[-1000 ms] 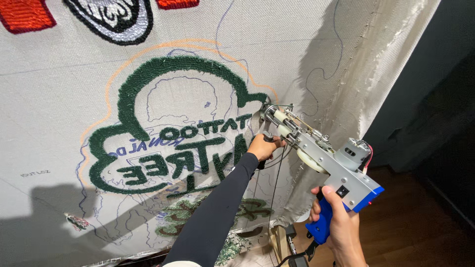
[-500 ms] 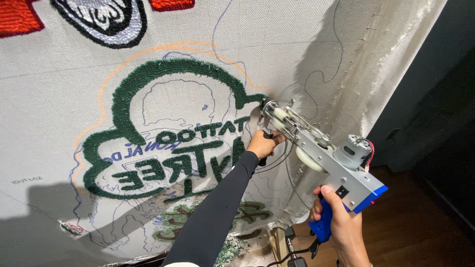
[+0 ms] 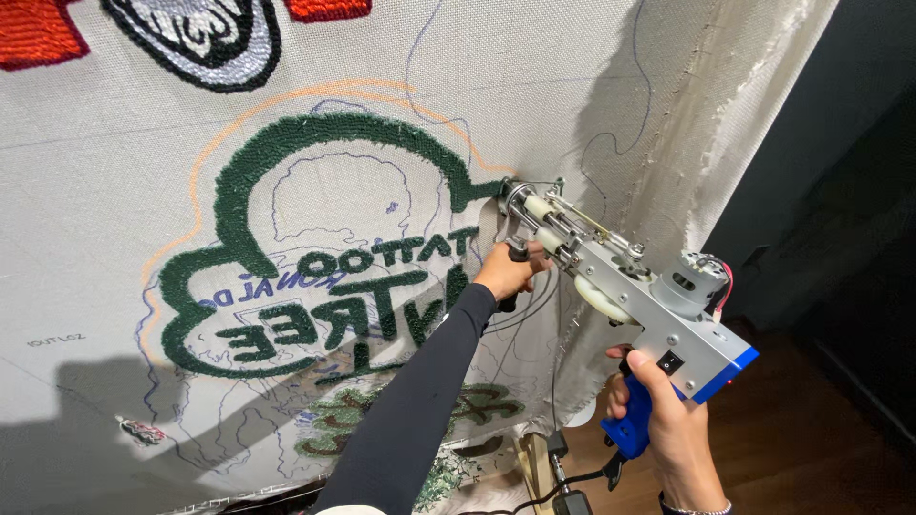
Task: The person uses a tufting gun to insert green yarn into a stretched canvas, following a traced outline. They guide the machine with both hands, occasionally stopping to pull loose yarn strands from the fabric by hand.
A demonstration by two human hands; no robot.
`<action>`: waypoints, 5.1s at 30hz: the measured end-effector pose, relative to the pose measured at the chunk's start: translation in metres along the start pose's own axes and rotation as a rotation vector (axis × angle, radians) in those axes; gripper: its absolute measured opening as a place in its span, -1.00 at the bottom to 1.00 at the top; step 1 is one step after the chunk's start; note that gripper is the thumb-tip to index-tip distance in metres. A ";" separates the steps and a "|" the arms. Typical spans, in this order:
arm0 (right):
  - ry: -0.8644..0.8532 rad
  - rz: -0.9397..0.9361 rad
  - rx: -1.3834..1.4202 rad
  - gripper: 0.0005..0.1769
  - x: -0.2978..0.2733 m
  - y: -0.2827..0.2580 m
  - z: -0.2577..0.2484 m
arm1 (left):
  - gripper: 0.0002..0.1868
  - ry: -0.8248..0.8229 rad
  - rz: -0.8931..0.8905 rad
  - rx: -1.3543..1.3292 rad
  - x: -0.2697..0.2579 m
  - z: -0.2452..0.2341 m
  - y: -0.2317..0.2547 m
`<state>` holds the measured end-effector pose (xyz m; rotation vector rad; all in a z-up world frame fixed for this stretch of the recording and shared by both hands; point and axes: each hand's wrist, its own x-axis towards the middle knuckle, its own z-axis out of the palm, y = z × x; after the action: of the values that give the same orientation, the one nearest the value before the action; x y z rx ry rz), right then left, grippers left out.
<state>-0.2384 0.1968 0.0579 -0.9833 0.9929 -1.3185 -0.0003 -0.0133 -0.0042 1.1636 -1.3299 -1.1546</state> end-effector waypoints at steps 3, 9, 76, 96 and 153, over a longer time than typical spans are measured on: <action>0.011 0.008 0.014 -0.53 -0.003 0.002 -0.015 | -0.52 -0.062 -0.012 0.014 -0.014 0.004 0.011; -0.066 0.011 0.068 -0.42 -0.014 0.008 -0.061 | -0.62 -0.223 0.056 -0.134 -0.034 0.029 0.005; 0.092 -0.031 0.003 -0.72 -0.009 0.020 0.017 | -0.50 0.017 -0.016 -0.027 0.012 0.002 -0.037; -0.012 -0.001 0.041 -0.54 -0.006 0.012 -0.023 | -0.57 -0.142 -0.005 0.000 -0.004 0.010 -0.002; -0.003 0.145 0.051 -0.40 -0.045 0.062 -0.057 | -0.75 -0.098 -0.098 -0.121 -0.081 0.028 -0.060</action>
<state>-0.2754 0.2421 -0.0178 -0.8582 1.0054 -1.2154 -0.0208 0.0637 -0.0729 1.1062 -1.2695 -1.3591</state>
